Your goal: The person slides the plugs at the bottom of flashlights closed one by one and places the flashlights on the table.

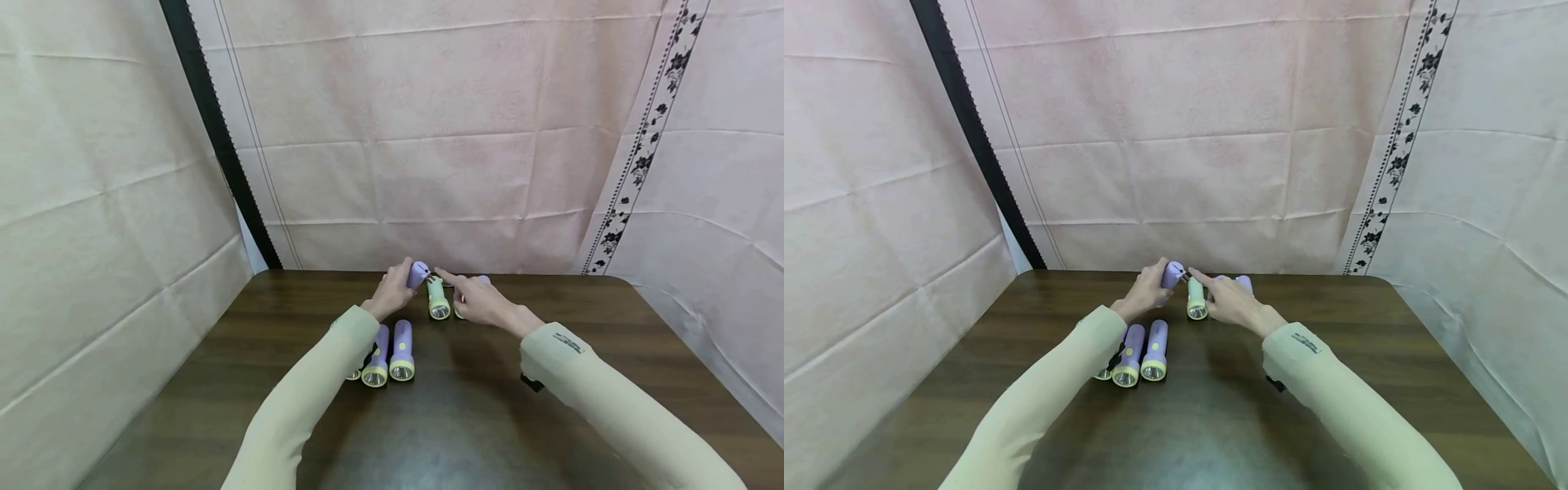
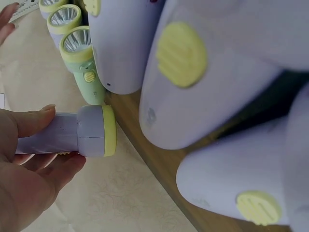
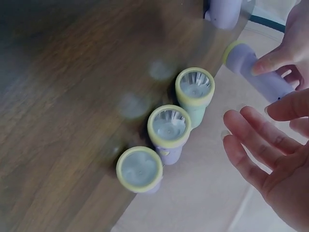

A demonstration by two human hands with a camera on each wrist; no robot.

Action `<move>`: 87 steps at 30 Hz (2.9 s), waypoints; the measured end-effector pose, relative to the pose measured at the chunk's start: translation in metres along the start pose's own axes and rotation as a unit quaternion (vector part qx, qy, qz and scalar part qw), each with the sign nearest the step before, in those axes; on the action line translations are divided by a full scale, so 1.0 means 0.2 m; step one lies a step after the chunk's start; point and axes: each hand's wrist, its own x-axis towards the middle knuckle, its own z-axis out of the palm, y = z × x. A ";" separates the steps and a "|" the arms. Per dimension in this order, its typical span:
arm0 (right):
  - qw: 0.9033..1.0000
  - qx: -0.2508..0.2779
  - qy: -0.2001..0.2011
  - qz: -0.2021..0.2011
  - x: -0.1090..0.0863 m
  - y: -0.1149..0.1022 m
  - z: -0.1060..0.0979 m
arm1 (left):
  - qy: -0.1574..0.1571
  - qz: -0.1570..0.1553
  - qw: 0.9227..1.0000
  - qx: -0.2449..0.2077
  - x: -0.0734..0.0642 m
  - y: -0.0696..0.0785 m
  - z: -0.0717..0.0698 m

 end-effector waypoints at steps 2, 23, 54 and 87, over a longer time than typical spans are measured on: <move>1.000 -0.004 -0.002 -0.008 0.01 -0.01 0.00 | -0.004 0.002 1.000 -0.002 0.00 0.01 0.01; 0.999 -0.017 -0.033 -0.017 0.02 -0.04 -0.02 | -0.017 0.035 0.999 -0.001 -0.01 0.04 -0.02; 0.999 -0.002 -0.044 -0.004 0.03 -0.12 -0.05 | -0.015 0.020 0.999 0.043 -0.06 0.12 -0.08; 0.997 0.003 -0.050 0.066 0.00 -0.06 -0.09 | -0.176 -0.079 0.955 0.224 -0.11 0.39 0.07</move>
